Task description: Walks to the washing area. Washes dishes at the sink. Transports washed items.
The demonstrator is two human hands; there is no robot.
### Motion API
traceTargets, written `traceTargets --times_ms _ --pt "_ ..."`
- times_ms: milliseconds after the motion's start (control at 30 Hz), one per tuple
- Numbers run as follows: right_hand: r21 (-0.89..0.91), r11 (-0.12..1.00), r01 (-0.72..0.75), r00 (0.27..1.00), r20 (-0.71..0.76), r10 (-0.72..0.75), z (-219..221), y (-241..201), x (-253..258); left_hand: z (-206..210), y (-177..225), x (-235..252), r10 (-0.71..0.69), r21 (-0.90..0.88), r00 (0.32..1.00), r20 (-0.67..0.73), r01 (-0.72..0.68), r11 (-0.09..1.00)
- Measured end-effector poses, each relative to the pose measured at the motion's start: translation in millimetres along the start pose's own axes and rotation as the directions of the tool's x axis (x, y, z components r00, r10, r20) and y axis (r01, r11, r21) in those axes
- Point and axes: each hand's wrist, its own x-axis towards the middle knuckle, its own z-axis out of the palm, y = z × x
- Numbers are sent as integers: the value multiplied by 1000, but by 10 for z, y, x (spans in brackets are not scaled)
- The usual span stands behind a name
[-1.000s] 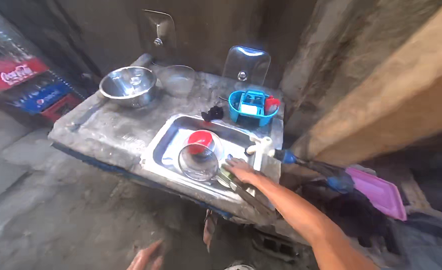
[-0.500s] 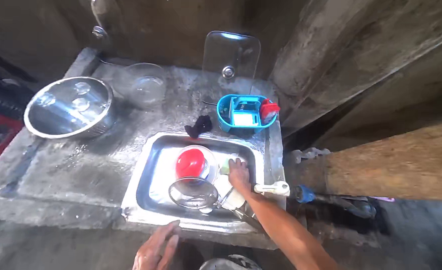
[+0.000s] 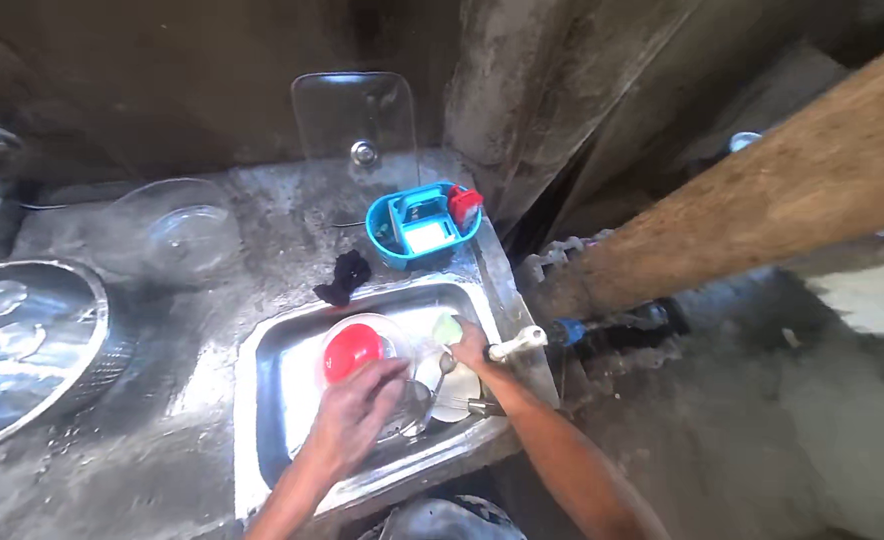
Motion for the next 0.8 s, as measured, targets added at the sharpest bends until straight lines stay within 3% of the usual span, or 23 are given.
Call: traceTargets --times_ms 67,167,233,367,467,567,667,733,800 --pt "61 997 -37 998 -58 40 -27 87 -136 88 188 444 119 81 981 156 -133 988" --pt "359 931 71 947 -317 50 72 227 -504 373 534 891 31 300 930 366 -149 942" --pt "379 917 124 923 -384 34 40 178 -669 602 649 973 22 391 928 372 -178 903" --pt "260 966 -12 964 -254 81 -161 0 -886 871 725 973 90 511 964 251 -210 834" --pt "262 964 -36 973 -212 94 -196 -46 -958 903 886 993 -56 588 962 266 -116 800" --pt "345 935 -81 981 -137 135 -355 -241 -1126 984 1130 1014 -255 615 914 315 7 788" --pt "409 903 -131 986 -42 162 -370 -197 -1187 1042 1139 998 -320 573 897 306 95 814" --pt "390 907 159 962 -268 -53 -42 282 -1041 1016 1111 949 -272 527 901 339 58 848" --pt "608 793 -38 993 -65 98 -46 324 -966 961 987 901 -94 473 934 344 -86 877"
